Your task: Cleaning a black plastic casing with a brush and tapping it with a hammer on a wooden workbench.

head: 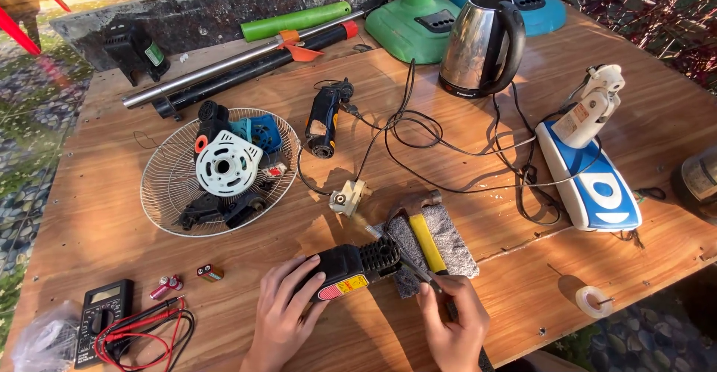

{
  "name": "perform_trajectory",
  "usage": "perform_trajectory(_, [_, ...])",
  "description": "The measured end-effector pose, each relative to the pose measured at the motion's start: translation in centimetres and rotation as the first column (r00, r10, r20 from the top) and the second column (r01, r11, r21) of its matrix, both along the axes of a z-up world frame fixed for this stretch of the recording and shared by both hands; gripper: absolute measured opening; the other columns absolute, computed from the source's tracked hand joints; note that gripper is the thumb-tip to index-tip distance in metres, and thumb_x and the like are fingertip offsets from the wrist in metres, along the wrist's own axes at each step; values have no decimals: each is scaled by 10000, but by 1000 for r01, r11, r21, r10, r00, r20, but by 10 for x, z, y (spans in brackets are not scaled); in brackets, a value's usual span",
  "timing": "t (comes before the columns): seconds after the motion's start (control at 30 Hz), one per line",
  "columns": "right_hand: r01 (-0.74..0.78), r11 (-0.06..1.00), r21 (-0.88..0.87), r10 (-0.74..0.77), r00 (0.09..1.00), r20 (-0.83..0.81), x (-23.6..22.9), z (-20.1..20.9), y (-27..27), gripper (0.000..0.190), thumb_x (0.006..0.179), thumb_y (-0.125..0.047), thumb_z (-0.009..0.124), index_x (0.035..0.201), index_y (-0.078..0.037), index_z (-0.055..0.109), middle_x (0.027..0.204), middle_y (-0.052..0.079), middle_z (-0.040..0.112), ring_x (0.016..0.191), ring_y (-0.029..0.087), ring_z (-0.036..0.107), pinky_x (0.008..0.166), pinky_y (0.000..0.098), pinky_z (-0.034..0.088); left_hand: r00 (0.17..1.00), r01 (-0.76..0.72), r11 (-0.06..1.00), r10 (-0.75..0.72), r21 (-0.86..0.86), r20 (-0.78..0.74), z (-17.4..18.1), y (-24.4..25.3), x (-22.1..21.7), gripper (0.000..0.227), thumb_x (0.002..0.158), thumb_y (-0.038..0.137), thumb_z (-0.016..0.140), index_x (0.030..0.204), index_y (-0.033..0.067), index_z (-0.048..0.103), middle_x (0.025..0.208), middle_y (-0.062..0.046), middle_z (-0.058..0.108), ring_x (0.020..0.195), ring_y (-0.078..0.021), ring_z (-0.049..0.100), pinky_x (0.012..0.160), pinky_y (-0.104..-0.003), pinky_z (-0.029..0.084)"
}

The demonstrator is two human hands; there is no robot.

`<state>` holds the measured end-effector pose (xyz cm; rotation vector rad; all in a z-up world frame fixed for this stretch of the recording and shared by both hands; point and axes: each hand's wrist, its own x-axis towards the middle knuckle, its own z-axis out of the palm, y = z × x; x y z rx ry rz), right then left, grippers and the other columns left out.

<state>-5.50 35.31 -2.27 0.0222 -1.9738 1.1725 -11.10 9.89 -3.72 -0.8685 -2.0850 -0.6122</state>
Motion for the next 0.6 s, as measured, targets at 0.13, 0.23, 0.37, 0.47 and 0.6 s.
perform_trajectory(0.13, [-215, 975, -53, 218, 974, 60, 7, 6, -14, 139, 836, -132, 789, 949, -56, 763, 769, 15, 681, 609, 90, 573, 524, 204, 441, 1000, -9, 1000, 9, -1, 0, 0, 0, 1, 370, 956, 232, 725, 1295, 144, 606, 1389, -104, 630, 1255, -329, 637, 1000, -471, 490])
perform_trajectory(0.23, [-119, 989, -86, 129, 984, 120, -2, -3, 8, 145, 876, -227, 763, 928, -93, 750, 765, -22, 684, 571, 64, 496, 521, 219, 368, 999, -15, 1000, 14, 20, 29, 0, -2, 0, 361, 964, 235, 713, 1296, 145, 603, 1401, -104, 623, 1265, -346, 618, 985, -477, 493])
perform_trajectory(0.37, [-5, 996, -87, 12, 997, 81, 1, 0, 8, 146, 885, -154, 754, 977, -48, 718, 738, 12, 641, 534, 71, 457, 490, 229, 342, 1000, -26, 999, 27, 25, -11, 1, 2, 0, 380, 945, 208, 748, 1289, 135, 605, 1387, -118, 628, 1253, -347, 625, 971, -477, 501])
perform_trajectory(0.47, [-134, 989, -60, 136, 990, 23, 7, 3, 3, 153, 821, -93, 798, 940, -41, 718, 779, 43, 665, 631, 110, 595, 591, 224, 507, 1000, -26, 1000, 26, 8, 7, 0, -1, 1, 365, 951, 209, 733, 1286, 138, 608, 1388, -110, 629, 1269, -336, 615, 985, -477, 497])
perform_trajectory(0.6, [-31, 999, -40, 33, 999, 36, 5, -2, 11, 131, 862, -127, 758, 929, -32, 698, 844, 74, 735, 681, 145, 671, 605, 248, 523, 1000, -22, 1000, 22, 12, 18, 2, -2, 1, 388, 947, 205, 743, 1300, 139, 597, 1397, -118, 621, 1278, -350, 611, 993, -490, 501])
